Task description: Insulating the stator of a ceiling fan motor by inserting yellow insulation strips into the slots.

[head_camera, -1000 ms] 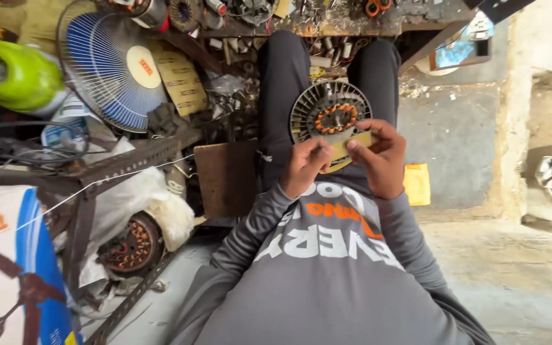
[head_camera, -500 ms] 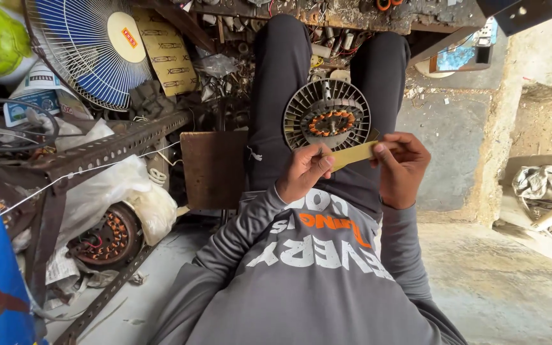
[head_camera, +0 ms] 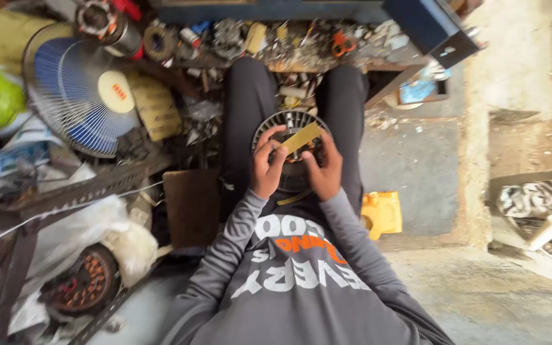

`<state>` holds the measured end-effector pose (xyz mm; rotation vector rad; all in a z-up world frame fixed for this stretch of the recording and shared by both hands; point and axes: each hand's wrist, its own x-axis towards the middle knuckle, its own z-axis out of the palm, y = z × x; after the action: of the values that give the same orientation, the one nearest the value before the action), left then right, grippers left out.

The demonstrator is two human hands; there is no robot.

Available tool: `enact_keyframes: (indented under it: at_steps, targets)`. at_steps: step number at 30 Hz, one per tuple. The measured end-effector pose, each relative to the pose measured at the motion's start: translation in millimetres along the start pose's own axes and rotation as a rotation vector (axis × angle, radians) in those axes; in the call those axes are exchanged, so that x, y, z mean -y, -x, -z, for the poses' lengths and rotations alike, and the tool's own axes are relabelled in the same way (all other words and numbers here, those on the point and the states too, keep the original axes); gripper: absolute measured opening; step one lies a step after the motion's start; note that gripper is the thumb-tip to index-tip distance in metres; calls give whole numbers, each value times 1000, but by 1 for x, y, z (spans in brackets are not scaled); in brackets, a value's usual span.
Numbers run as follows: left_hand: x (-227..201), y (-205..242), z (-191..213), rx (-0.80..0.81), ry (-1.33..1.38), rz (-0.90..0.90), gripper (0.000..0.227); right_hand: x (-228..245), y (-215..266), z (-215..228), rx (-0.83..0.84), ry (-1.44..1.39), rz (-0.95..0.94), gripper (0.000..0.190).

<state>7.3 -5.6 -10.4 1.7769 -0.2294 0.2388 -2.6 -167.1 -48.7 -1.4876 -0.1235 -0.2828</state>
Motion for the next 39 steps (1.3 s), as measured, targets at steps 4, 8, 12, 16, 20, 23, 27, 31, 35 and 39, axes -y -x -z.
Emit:
enact_keyframes:
  at_steps: [4,8,12,16,20,23,27,31,35,39]
  targets:
    - [17,-6,-21,15,224,119,25,-27,4,9,-63,-18,-30,54]
    - [21,-14,-30,52,132,59,29,-51,3,20,-144,-92,-75,52]
    - [21,-16,-29,49,51,-111,31,-49,7,27,-180,-2,-6,45]
    - [36,-11,-15,56,26,-80,32,-53,-29,53,-375,86,-46,33]
    - [37,4,11,17,104,34,31,-134,-106,137,-376,376,10,18]
    - [34,3,32,32,139,82,32,-201,-188,181,-342,570,45,20]
    - [27,-1,53,20,-64,-118,34,-244,-260,206,-557,821,-101,20]
    - [30,-4,69,19,2,-2,31,-270,-276,218,-474,1044,7,22]
    - [38,-6,81,-7,35,66,27,-266,-278,218,-476,931,-74,18]
    - [36,-8,89,15,68,64,25,-250,-274,208,-412,785,-81,11]
